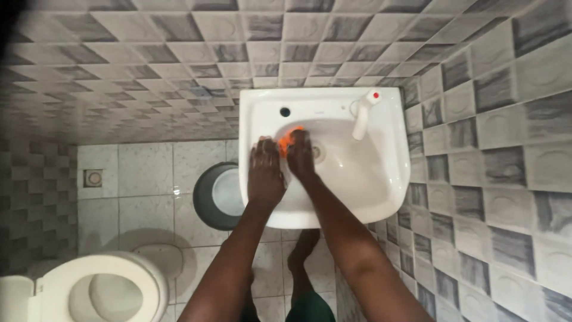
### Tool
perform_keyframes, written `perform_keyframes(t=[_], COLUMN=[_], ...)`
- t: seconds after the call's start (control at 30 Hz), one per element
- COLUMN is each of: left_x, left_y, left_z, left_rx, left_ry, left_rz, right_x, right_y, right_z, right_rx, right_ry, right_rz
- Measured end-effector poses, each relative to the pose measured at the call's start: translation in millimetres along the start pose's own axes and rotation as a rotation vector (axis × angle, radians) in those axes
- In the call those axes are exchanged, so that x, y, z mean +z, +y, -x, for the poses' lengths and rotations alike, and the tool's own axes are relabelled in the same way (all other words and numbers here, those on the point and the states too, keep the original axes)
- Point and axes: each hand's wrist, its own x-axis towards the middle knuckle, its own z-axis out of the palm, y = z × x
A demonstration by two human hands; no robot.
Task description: Cleaning a small bathroom sink with a sponge and water.
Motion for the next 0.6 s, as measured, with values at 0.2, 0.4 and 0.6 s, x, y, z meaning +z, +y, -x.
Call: perform_keyframes(t=[0.2,0.4,0.6], left_x=[4.2,2.7,-7.5], left_y=[0.2,-24.7,-43.4], left_z=[-17.4,-54.0,-72.1], left_rx=[-0.076,0.015,0.087], left_ry=[-0.120,-0.060,-0.062], left_rz=[-0.131,-0.127,-0.084], right_x=[-24.3,-32.4,23.6], right_y=[-6.2,7.1,27.6], right_z=[-40.6,-40.7,-21.9], right_rx=[0.277,0.193,0.119], right_ry=[0.189,0.388,0.408], right_rz=[-0.218,-0.107,-0.417])
